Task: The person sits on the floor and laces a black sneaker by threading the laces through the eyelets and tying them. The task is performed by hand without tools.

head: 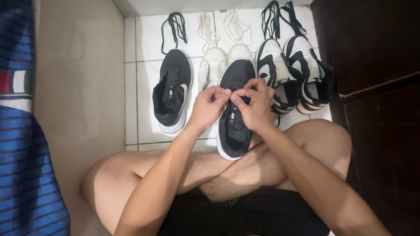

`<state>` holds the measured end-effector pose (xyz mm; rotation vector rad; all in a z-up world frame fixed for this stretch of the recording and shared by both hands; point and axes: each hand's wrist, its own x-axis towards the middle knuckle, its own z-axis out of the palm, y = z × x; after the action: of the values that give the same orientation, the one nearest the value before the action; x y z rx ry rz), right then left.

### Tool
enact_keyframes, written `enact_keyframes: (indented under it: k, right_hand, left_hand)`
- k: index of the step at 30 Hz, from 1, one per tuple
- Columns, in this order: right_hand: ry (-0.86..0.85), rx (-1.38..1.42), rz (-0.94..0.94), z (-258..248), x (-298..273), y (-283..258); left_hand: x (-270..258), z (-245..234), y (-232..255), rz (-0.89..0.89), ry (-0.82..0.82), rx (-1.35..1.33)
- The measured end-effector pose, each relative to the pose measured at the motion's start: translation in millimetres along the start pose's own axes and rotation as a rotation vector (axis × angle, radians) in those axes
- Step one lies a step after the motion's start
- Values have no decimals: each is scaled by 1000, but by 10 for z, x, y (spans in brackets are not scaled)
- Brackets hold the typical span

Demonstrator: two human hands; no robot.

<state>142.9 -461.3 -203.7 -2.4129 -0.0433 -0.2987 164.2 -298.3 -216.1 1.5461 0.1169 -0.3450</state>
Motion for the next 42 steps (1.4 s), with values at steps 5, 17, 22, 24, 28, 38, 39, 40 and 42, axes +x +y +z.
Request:
enact_keyframes:
  k: [5, 17, 22, 24, 28, 38, 39, 40, 42]
  right_hand:
    - [-148, -25, -216, -215, 176, 72]
    - [-410, 60, -206, -446, 295, 135]
    - [-392, 130, -227, -499, 321, 148]
    - [-417, 179, -196, -521, 326, 138]
    - [-458, 206, -78, -544, 313, 123]
    - [-357, 210, -182, -459, 284, 282]
    - [-347, 205, -146, -443, 273, 293]
    - [-280, 219, -210, -432, 256, 306]
    - [-146, 244, -338, -405, 215, 325]
  left_hand:
    - [102, 26, 19, -27, -52, -60]
    - [21, -989, 232, 75, 392, -136]
    - [-518, -1895, 758, 320, 609, -51]
    - [-788, -2137, 942, 424, 627, 49]
    - [-1189, -2260, 1213, 505, 718, 162]
    - [-1785, -2243, 1430, 57, 1037, 684]
    - [-1814, -2239, 1411, 92, 1007, 749]
    - [-1830, -2210, 1389, 125, 975, 812]
    - [-1832, -2050, 1353, 288, 909, 1166]
